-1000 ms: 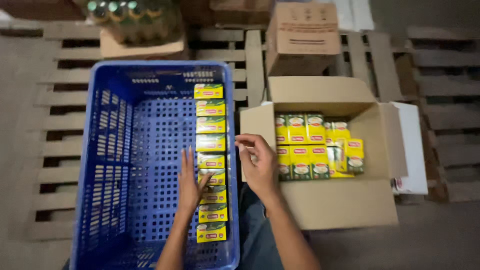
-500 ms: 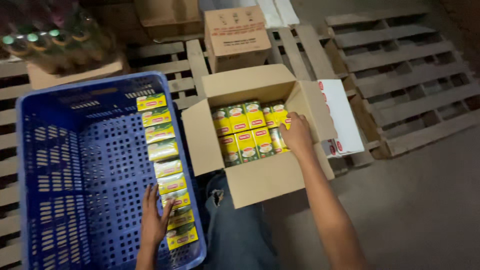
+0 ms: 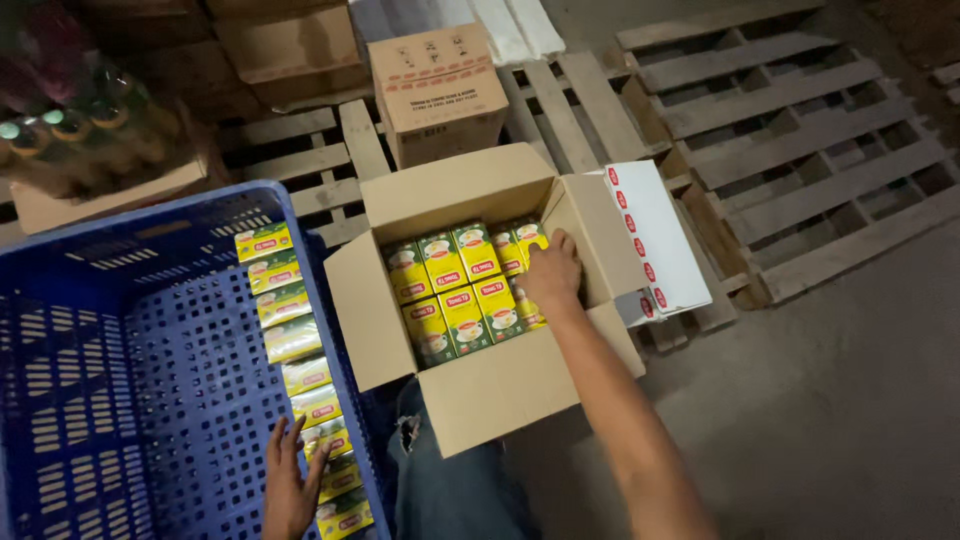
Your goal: The person sits on the floor and transfers small yellow and green boxes from a cardboard carton into a blue plastic basket. They place the boxes one by one into a single vertical row inside the basket, continuing until the basket is filled.
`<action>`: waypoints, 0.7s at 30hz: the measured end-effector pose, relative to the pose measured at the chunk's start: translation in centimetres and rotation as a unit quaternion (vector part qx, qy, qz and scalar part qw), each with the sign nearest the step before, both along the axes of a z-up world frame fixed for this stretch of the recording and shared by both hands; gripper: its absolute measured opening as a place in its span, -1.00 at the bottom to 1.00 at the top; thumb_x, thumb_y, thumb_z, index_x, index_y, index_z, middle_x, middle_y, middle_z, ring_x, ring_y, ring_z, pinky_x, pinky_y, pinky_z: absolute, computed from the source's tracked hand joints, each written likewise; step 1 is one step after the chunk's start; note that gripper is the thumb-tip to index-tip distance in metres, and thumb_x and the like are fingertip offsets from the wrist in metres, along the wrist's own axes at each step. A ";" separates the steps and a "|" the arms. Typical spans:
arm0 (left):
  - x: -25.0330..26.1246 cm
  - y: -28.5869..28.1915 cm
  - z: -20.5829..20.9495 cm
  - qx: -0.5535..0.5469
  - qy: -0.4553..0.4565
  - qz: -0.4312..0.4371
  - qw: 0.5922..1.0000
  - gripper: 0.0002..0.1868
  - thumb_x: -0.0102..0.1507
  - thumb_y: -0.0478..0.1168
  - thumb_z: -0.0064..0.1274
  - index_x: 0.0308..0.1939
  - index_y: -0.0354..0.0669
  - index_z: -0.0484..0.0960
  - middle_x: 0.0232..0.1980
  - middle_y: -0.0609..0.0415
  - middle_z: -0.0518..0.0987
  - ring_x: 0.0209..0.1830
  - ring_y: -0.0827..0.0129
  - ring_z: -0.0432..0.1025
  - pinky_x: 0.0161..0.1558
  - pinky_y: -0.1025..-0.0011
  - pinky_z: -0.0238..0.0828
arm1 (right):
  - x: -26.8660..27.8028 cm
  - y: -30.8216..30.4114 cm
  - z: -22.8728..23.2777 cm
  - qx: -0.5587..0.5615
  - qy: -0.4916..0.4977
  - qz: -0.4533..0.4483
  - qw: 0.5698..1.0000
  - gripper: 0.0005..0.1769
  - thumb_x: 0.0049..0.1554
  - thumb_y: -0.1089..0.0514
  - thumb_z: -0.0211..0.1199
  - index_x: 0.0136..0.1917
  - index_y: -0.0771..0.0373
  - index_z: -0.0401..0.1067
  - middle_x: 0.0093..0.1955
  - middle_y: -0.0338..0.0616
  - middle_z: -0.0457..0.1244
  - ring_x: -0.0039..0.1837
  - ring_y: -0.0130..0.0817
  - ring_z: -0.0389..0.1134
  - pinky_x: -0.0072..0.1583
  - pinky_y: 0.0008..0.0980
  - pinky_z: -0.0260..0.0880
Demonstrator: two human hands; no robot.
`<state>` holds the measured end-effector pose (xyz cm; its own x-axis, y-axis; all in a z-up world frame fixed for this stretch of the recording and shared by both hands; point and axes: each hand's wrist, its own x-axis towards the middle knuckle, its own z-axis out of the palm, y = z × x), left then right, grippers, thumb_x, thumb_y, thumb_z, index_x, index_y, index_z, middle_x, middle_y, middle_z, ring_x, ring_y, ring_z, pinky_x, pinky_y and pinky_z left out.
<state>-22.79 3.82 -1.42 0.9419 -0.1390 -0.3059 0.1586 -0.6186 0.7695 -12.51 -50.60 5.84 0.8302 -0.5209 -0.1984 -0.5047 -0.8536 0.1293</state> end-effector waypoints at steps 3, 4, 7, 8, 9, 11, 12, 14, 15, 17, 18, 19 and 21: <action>0.0 -0.4 0.7 0.015 -0.014 -0.008 1.000 -0.27 0.36 0.03 0.11 0.62 0.02 0.38 0.81 -0.14 0.04 0.73 -0.01 0.17 0.62 -0.01 0.21 | 0.0 -0.1 -1.1 0.068 0.063 0.012 0.996 -0.37 0.16 -0.34 0.36 0.41 -0.10 0.50 0.41 0.12 0.26 0.48 0.15 0.18 0.40 0.13 0.29; 0.3 -0.9 2.0 0.018 -0.017 -0.010 1.000 -0.27 0.36 0.03 0.11 0.62 0.02 0.38 0.81 -0.14 0.04 0.73 -0.01 0.17 0.62 -0.01 0.21 | 0.1 0.0 -0.6 0.071 0.060 0.010 0.996 -0.37 0.16 -0.34 0.36 0.41 -0.10 0.50 0.41 0.12 0.26 0.48 0.15 0.18 0.40 0.13 0.29; 0.3 -1.9 4.4 0.016 0.082 0.033 0.996 -0.26 0.37 0.07 0.05 0.65 0.13 0.34 0.85 0.02 -0.03 0.65 -0.11 0.26 0.53 -0.12 0.34 | -0.3 -0.2 0.7 0.124 0.079 -0.044 0.988 -0.35 0.13 -0.17 0.43 0.45 -0.04 0.47 0.40 0.11 0.28 0.38 0.09 0.41 0.31 0.02 0.51; 0.4 -1.8 4.4 0.023 0.083 0.029 0.996 -0.28 0.39 0.08 0.03 0.64 0.12 0.36 0.85 0.02 -0.03 0.66 -0.10 0.26 0.54 -0.12 0.33 | -0.4 -0.3 1.0 0.135 0.039 -0.038 0.989 -0.28 0.11 -0.24 0.46 0.46 0.01 0.46 0.34 0.14 0.30 0.35 0.14 0.41 0.29 0.05 0.50; 0.4 -1.7 4.5 0.031 0.083 0.025 0.996 -0.31 0.41 0.09 0.00 0.64 0.12 0.37 0.85 0.02 -0.03 0.66 -0.09 0.25 0.54 -0.12 0.31 | -0.6 -0.5 1.3 0.146 -0.002 -0.032 0.989 -0.20 0.09 -0.31 0.48 0.47 0.06 0.44 0.27 0.18 0.32 0.31 0.19 0.41 0.27 0.09 0.49; 0.2 -1.3 3.9 0.022 0.059 0.028 0.998 -0.32 0.41 0.08 0.01 0.62 0.08 0.40 0.84 0.00 -0.01 0.64 -0.02 0.30 0.51 -0.05 0.34 | -0.7 -0.3 2.6 0.164 -0.017 -0.043 0.985 -0.15 0.07 -0.28 0.48 0.53 0.04 0.38 0.32 0.15 0.28 0.31 0.20 0.42 0.27 0.13 0.49; 0.1 -1.1 3.7 0.015 0.037 0.030 0.999 -0.32 0.41 0.08 0.01 0.61 0.03 0.42 0.83 -0.01 0.02 0.61 0.04 0.34 0.48 0.02 0.37 | -0.6 -0.2 3.3 0.182 -0.030 -0.056 0.981 -0.09 0.06 -0.24 0.48 0.59 0.02 0.33 0.37 0.13 0.24 0.30 0.21 0.44 0.26 0.16 0.48; 0.3 -1.5 5.2 0.001 0.056 0.046 0.997 -0.32 0.41 0.05 0.02 0.62 0.05 0.40 0.85 0.02 -0.02 0.64 0.00 0.30 0.50 -0.02 0.38 | -0.6 1.1 7.4 0.171 -0.027 -0.044 0.984 -0.13 0.09 -0.23 0.49 0.58 -0.02 0.32 0.39 0.13 0.22 0.35 0.23 0.40 0.27 0.20 0.47; 0.4 -1.7 6.0 -0.011 0.078 0.057 0.995 -0.32 0.41 0.03 0.03 0.62 0.06 0.38 0.86 0.05 -0.06 0.66 -0.04 0.27 0.53 -0.05 0.39 | -0.6 1.7 9.5 0.161 -0.023 -0.037 0.986 -0.18 0.12 -0.22 0.51 0.56 -0.05 0.32 0.41 0.13 0.21 0.40 0.24 0.36 0.27 0.25 0.45; 0.3 -1.7 6.4 -0.032 0.076 0.074 0.994 -0.33 0.41 0.02 0.03 0.62 0.05 0.39 0.87 0.07 -0.06 0.69 -0.05 0.24 0.53 -0.06 0.40 | -0.6 1.5 9.8 0.164 -0.094 -0.005 0.982 -0.28 0.08 -0.15 0.50 0.47 -0.06 0.41 0.34 0.18 0.22 0.29 0.31 0.38 0.23 0.25 0.43; 0.3 -1.6 6.7 -0.050 0.076 0.087 0.992 -0.33 0.41 0.01 0.03 0.62 0.05 0.39 0.88 0.09 -0.07 0.72 -0.05 0.20 0.53 -0.06 0.40 | -0.4 1.5 10.0 0.169 -0.163 0.022 0.972 -0.37 0.05 -0.07 0.49 0.38 -0.07 0.49 0.28 0.23 0.22 0.19 0.39 0.41 0.20 0.24 0.42; 0.2 -0.8 5.2 -0.052 0.072 0.095 0.992 -0.33 0.41 0.01 0.03 0.62 0.05 0.39 0.88 0.09 -0.07 0.72 -0.05 0.20 0.53 -0.06 0.40 | -0.3 2.2 11.4 0.169 -0.166 0.030 0.971 -0.37 0.05 -0.07 0.49 0.38 -0.07 0.49 0.28 0.23 0.22 0.19 0.39 0.41 0.20 0.24 0.42; -0.5 0.8 2.0 -0.061 -0.119 0.041 0.990 -0.42 0.41 -0.02 0.09 0.49 -0.11 0.53 0.76 -0.22 0.17 0.70 0.00 0.24 0.54 0.08 0.34 | -0.1 3.8 13.9 0.182 -0.269 0.079 0.943 -0.34 0.08 -0.06 0.48 0.44 -0.01 0.50 0.24 0.13 0.26 0.27 0.20 0.39 0.28 0.08 0.37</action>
